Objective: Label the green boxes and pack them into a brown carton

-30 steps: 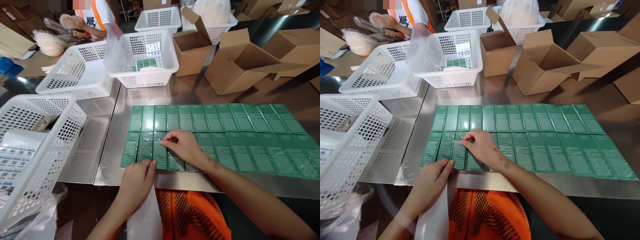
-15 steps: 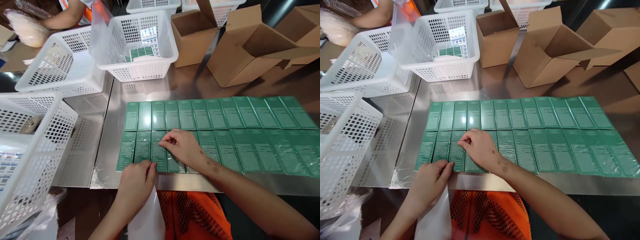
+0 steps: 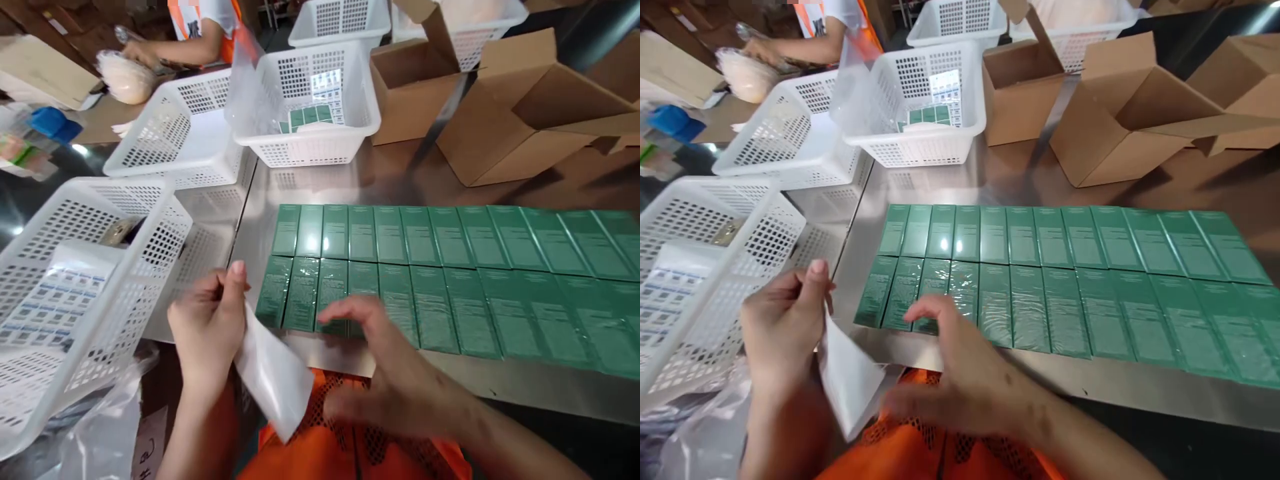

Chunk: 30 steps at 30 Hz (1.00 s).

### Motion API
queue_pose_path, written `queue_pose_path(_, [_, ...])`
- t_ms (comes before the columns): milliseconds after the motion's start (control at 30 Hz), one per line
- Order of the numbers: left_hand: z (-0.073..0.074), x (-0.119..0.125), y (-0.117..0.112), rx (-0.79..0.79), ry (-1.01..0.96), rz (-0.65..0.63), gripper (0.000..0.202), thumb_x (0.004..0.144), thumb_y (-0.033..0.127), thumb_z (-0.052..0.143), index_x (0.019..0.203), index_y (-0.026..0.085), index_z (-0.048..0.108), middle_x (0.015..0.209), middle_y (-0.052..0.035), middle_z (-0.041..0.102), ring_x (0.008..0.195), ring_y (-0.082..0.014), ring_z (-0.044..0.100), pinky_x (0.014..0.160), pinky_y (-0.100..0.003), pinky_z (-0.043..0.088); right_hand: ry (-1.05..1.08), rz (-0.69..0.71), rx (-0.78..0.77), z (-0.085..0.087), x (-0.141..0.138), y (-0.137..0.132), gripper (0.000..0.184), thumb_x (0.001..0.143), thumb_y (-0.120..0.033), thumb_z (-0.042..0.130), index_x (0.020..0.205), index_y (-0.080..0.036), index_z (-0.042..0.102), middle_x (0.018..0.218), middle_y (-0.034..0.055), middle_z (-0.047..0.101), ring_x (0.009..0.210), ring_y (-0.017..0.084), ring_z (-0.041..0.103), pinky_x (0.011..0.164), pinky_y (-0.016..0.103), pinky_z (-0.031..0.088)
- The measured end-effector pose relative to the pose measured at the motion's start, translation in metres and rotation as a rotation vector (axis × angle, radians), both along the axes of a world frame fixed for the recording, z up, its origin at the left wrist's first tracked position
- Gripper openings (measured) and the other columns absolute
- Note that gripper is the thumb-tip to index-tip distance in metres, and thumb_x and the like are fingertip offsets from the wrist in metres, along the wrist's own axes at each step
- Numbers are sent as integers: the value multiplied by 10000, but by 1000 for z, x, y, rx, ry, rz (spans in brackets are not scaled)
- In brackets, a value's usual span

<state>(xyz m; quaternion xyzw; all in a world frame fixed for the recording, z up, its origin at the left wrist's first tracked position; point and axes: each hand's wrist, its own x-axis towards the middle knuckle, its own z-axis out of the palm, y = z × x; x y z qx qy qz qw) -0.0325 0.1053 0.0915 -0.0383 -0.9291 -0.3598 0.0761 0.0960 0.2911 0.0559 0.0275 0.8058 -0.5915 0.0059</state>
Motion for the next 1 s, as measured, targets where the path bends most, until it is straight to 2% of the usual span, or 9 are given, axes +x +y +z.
queue_pose_path(67, [5,-10,8,64,123,62,443,890,564,547,662,197,641,565,17,582,575,-152,523,589,-274,357,4,74,12,-8,14,-28,997,554,-617,859,1359,-238,409,1163,142,623,974,309,648,706,384,573])
queue_pose_path(167, [6,-23,21,263,139,115,448,890,582,525,705,192,646,537,18,559,528,-144,500,558,-272,353,219,-41,-20,-32,17,-61,771,821,-367,742,1435,-291,282,1116,105,656,942,258,677,778,392,582])
queue_pose_path(267, [4,-29,18,762,-198,64,481,830,661,504,893,202,635,517,16,566,450,-152,493,471,-264,363,486,-199,-48,-42,5,-64,763,910,-84,513,1491,-385,121,980,25,663,796,169,670,752,343,576])
queue_pose_path(367, [-1,-27,-1,1046,-495,-34,615,658,677,672,1055,212,600,657,-22,656,535,-182,589,455,-261,427,498,-266,-27,-33,-2,-44,790,911,-81,506,1514,-415,121,911,-2,615,748,153,621,716,327,559])
queue_pose_path(467, [-12,-16,-23,988,-640,-127,772,543,501,859,1210,269,546,773,-28,695,569,-182,623,462,-255,479,404,-215,64,-17,-1,-26,657,935,-117,476,1491,-409,283,884,4,581,738,153,582,669,311,527])
queue_pose_path(633, [-22,11,-44,803,-534,-248,950,644,204,847,1450,379,375,755,5,705,669,-189,671,612,-286,581,243,-146,61,-5,3,-17,530,873,-157,556,1383,-297,519,889,22,608,731,152,582,660,306,527])
queue_pose_path(733, [-16,16,-51,690,-486,-306,943,657,194,843,1463,388,392,763,6,710,694,-177,672,626,-260,582,206,-191,-17,-3,4,-16,460,873,-219,618,1327,-284,585,880,20,636,714,148,590,667,310,539])
queue_pose_path(867, [-4,9,-58,546,-550,-350,780,685,284,829,1402,300,522,567,37,615,550,-151,605,558,-248,556,183,-237,-43,1,6,-11,377,878,-228,645,1245,-318,653,857,6,663,694,144,595,667,309,545])
queue_pose_path(1000, [3,6,-54,415,-542,-368,439,698,386,815,1101,247,710,645,1,662,640,-160,631,596,-238,532,153,-304,6,4,8,-10,336,859,-229,674,1184,-313,692,819,10,664,717,161,611,647,310,543])
